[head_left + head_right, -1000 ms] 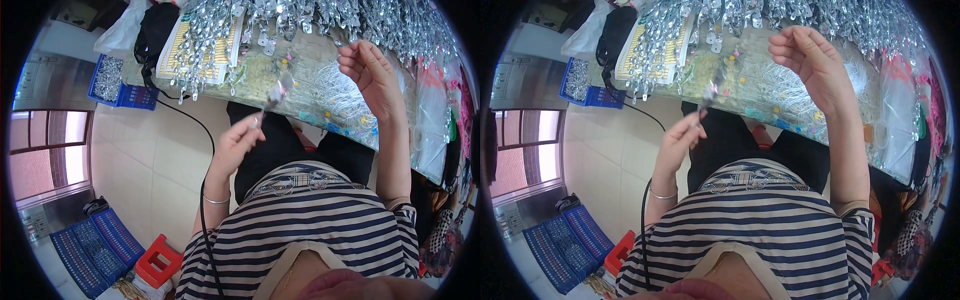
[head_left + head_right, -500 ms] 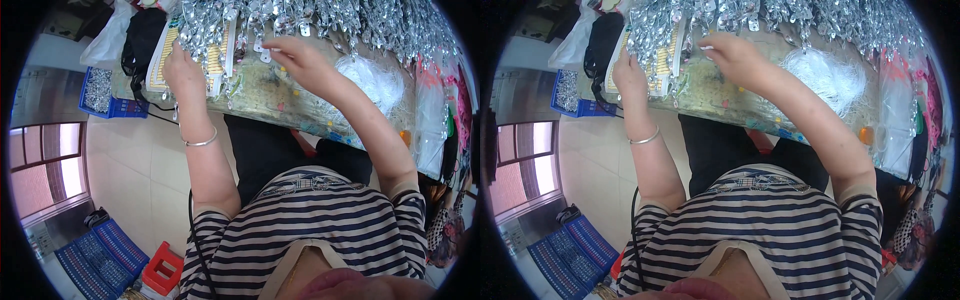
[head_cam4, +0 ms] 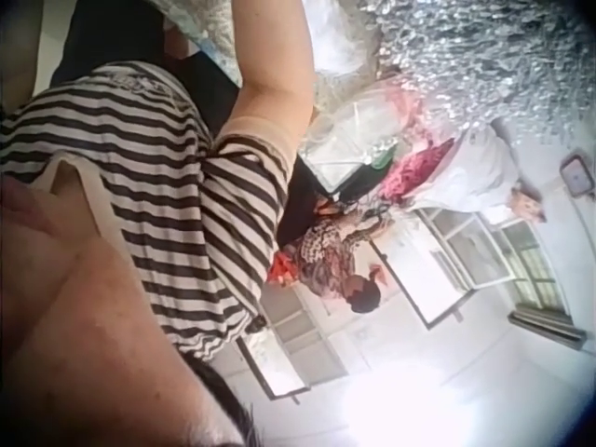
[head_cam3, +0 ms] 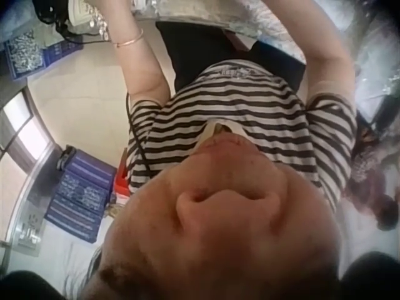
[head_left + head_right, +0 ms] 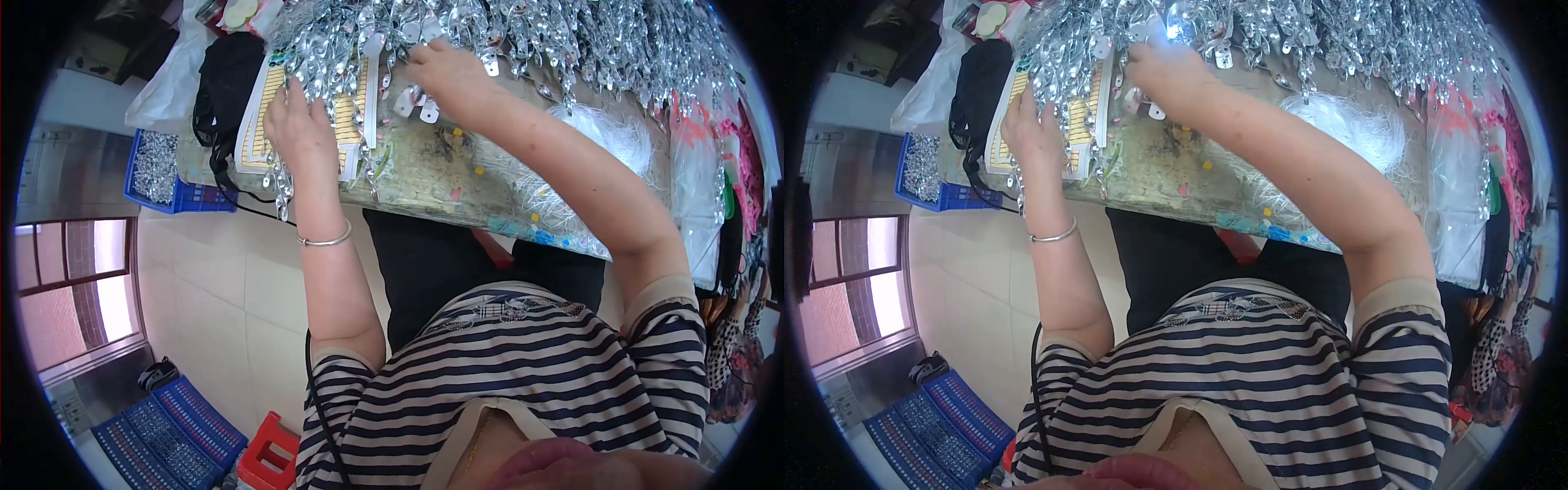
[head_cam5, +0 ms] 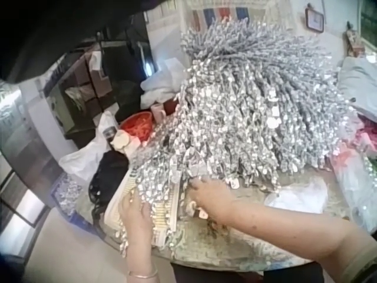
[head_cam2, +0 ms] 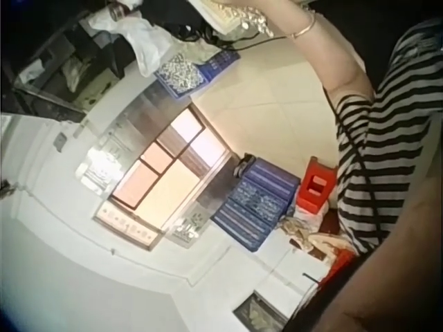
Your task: Assembling small toy components by attaching plastic parts to a string and using a manual hand tool to secure them.
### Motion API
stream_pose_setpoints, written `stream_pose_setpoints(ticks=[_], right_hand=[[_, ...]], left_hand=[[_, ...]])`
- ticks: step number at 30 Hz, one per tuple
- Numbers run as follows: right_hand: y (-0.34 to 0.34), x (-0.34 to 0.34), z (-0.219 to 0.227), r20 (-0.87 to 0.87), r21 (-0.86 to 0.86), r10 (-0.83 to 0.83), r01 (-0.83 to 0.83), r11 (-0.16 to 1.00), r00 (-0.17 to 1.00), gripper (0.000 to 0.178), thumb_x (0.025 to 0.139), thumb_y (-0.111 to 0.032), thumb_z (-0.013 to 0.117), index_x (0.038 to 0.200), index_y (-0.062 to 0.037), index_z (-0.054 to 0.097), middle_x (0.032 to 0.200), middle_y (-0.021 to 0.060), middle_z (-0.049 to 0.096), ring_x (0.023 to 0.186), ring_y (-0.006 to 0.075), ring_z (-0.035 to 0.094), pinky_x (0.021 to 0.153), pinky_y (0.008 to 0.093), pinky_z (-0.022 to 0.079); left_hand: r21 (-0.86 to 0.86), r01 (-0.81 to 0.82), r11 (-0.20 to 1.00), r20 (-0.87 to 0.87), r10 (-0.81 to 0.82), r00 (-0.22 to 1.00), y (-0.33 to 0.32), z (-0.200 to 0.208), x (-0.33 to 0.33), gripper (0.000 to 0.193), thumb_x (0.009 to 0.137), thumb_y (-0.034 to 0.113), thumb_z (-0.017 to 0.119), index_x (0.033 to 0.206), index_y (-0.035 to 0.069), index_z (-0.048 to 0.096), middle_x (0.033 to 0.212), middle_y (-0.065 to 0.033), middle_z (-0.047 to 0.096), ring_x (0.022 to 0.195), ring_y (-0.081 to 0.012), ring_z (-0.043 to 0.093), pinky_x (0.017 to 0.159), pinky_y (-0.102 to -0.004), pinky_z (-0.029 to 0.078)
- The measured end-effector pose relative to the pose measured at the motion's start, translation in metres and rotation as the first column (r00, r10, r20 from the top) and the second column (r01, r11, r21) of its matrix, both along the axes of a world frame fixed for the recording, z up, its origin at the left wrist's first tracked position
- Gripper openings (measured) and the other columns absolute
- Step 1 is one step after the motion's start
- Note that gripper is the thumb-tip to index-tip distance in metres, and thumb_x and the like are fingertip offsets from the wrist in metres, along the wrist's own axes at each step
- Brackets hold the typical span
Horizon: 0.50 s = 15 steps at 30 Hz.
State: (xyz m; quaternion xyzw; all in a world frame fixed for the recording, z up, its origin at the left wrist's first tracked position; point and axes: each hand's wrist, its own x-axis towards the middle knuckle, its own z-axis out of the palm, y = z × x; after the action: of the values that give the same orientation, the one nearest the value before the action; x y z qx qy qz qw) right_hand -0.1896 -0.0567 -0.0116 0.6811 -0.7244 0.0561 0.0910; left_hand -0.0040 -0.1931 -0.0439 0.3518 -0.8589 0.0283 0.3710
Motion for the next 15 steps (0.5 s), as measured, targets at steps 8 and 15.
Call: stream_pose_setpoints(ticks=[8,15], right_hand=[[0.042,-0.027,0.087,0.044,-0.587,0.167,-0.109,0.802,0.985,0.013,0.08,0.001,0.055,0.092,-0.0042,0.056,0.089,0.0135,0.055,0.089,0.0305,0.054,0.078,0.0341,0.044],[0.143,0.006,0.161,0.55,-0.766,0.409,0.245,0.594,0.729,0.011,0.09,-0.004,0.05,0.096,-0.0077,0.059,0.089,0.0036,0.057,0.085,0.0168,0.056,0.073,0.0324,0.048]], left_hand=[[0.062,0.175,0.983,-0.216,-0.158,0.964,0.051,0.011,0.002,0.04,0.083,0.009,0.06,0.121,-0.001,0.052,0.118,-0.0231,0.051,0.11,-0.0375,0.047,0.095,-0.0444,0.035],[0.168,0.303,0.938,-0.391,-0.218,0.894,0.128,0.029,0.011,0.035,0.088,0.007,0.056,0.121,-0.001,0.053,0.115,-0.0181,0.055,0.105,-0.0318,0.053,0.091,-0.0389,0.041]])
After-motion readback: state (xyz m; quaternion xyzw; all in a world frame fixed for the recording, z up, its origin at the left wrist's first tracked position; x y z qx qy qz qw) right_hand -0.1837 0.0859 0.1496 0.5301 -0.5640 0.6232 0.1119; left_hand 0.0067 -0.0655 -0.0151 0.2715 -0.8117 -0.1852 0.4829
